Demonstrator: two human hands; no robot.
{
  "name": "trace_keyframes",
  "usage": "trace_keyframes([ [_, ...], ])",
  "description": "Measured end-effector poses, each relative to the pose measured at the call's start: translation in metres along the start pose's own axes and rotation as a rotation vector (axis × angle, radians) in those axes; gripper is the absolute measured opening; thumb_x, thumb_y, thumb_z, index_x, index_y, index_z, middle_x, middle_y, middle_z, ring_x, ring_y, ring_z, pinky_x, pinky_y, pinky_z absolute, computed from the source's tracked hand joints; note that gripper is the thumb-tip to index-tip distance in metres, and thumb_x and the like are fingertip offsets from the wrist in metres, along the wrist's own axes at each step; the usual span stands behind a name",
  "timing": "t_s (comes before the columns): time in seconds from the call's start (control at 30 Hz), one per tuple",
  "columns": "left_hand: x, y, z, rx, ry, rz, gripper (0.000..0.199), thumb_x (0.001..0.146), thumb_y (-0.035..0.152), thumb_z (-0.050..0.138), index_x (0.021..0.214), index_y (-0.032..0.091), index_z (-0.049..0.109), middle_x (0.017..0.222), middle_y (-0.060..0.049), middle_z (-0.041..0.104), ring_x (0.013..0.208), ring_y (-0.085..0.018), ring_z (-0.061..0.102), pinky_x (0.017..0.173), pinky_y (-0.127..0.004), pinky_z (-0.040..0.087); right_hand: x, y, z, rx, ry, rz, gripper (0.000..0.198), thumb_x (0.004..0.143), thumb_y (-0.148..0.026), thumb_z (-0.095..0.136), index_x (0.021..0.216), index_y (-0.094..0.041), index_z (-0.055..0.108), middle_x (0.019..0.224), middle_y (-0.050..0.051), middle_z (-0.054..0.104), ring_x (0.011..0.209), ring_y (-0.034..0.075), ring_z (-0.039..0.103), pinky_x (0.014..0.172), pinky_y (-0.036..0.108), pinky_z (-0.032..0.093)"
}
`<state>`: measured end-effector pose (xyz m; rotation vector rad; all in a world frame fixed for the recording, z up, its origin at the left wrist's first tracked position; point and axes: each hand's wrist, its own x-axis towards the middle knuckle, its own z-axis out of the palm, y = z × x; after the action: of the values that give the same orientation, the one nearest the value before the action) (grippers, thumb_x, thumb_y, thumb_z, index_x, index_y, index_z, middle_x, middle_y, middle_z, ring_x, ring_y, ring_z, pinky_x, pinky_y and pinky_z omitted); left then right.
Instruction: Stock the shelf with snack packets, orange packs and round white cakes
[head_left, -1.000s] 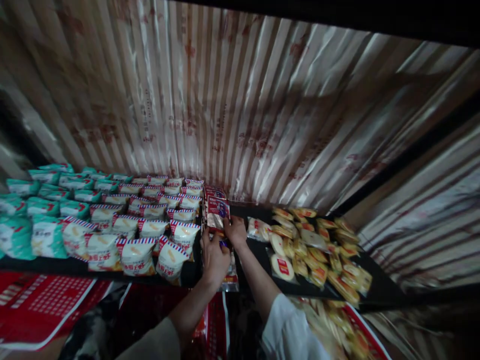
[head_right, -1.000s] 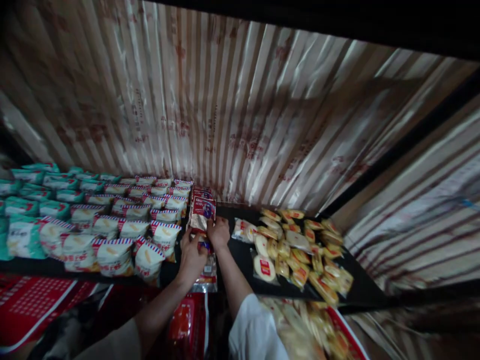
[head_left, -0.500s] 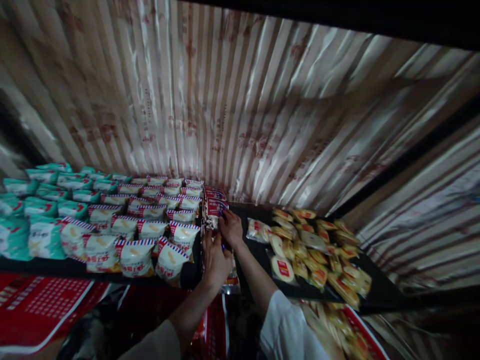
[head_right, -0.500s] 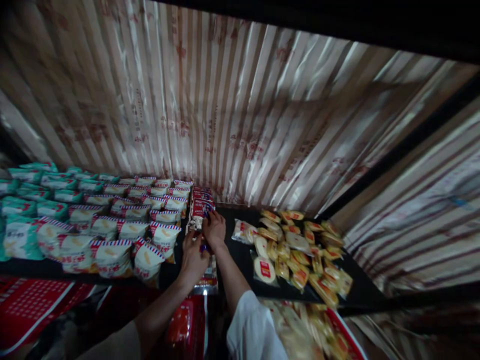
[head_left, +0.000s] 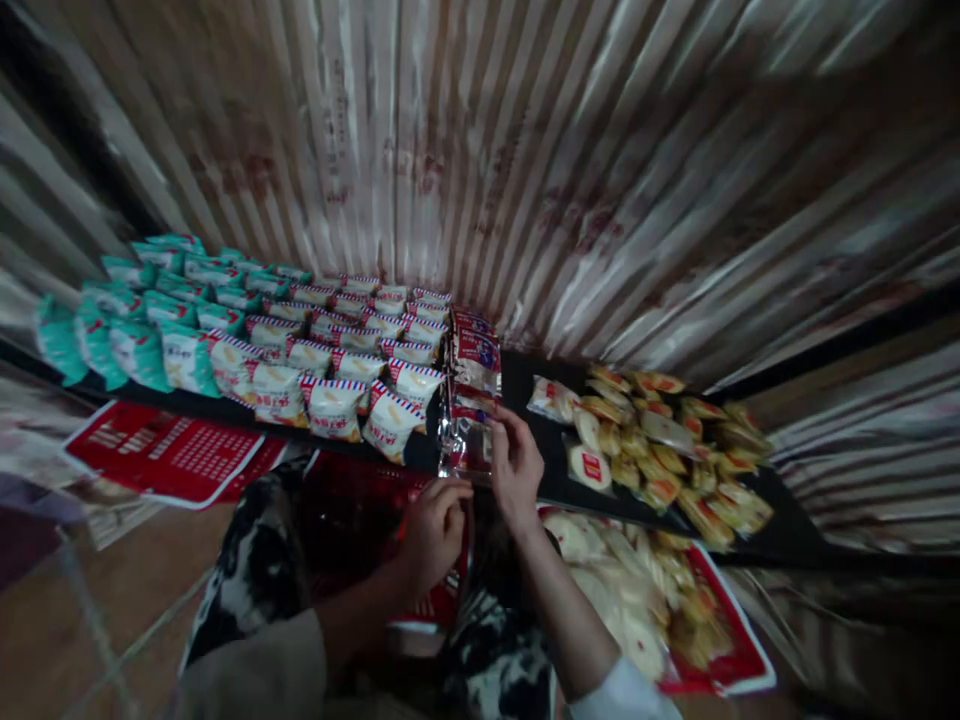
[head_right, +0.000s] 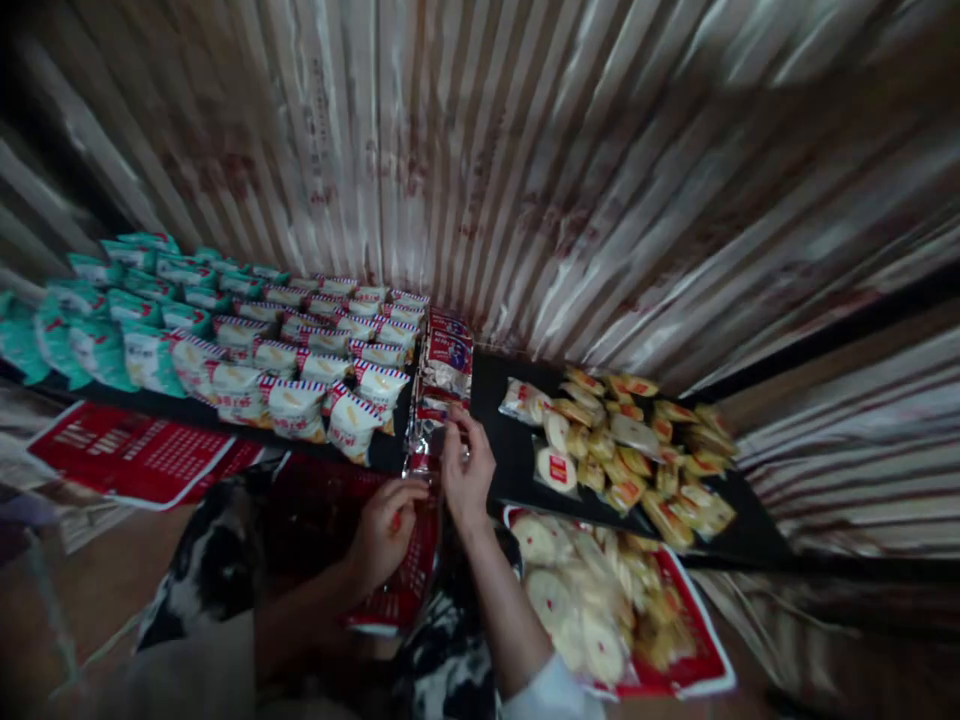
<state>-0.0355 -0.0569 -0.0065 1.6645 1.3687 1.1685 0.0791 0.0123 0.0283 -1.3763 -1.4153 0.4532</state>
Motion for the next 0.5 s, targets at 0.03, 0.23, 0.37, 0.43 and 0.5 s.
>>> trace_keyframes([
  [0.03,-0.016,-0.011,-0.003,-0.008,-0.018,-0.058,0.035,0.076,0.004,0.036,0.089,0.019,0.066,0.098,-0.007,0.068,0.096,-0.016,0.061,0.089,-0.03,0.049,-0.02,-0.007,-0.001,0.032,-0.07,0.017,0.032,0.09,-0.037,0.043,0.108,-0.018,0.061,0.101,0.009,0.068,0.09,0.018,0.064,0.084,0.034,0.05],
  [0.23,-0.078,-0.075,-0.028,0.036,0.01,-0.472,0.025,0.078,0.009,0.043,0.081,0.017,0.066,0.092,-0.007,0.069,0.089,-0.019,0.063,0.088,-0.034,0.048,-0.114,-0.007,0.036,0.028,-0.652,0.133,0.03,0.09,-0.029,0.042,0.106,-0.019,0.064,0.092,0.006,0.072,0.086,0.017,0.066,0.08,0.028,0.051],
  [0.37,-0.077,-0.101,-0.048,-0.029,0.07,-0.911,0.02,0.072,0.004,0.051,0.078,0.014,0.067,0.08,-0.006,0.071,0.082,-0.02,0.066,0.079,-0.031,0.051,-0.141,0.02,0.077,-0.261,-0.903,0.281,0.033,0.087,-0.018,0.043,0.113,-0.014,0.063,0.112,0.012,0.067,0.105,0.02,0.062,0.092,0.032,0.046],
  [0.43,-0.073,-0.113,-0.056,-0.027,0.119,-0.993,0.02,0.074,0.003,0.05,0.082,0.012,0.067,0.077,-0.007,0.07,0.077,-0.02,0.067,0.071,-0.028,0.051,-0.151,0.031,0.095,-0.319,-0.984,0.301,0.035,0.086,-0.013,0.043,0.115,-0.015,0.063,0.115,0.012,0.066,0.108,0.021,0.061,0.094,0.033,0.045],
  [0.5,-0.069,-0.124,-0.062,-0.005,0.172,-1.018,0.022,0.078,0.003,0.046,0.088,0.01,0.065,0.079,-0.008,0.069,0.076,-0.018,0.067,0.068,-0.026,0.051,-0.16,0.038,0.109,-0.293,-1.024,0.293,0.037,0.083,-0.011,0.045,0.116,-0.017,0.062,0.114,0.012,0.067,0.105,0.021,0.062,0.092,0.032,0.046],
])
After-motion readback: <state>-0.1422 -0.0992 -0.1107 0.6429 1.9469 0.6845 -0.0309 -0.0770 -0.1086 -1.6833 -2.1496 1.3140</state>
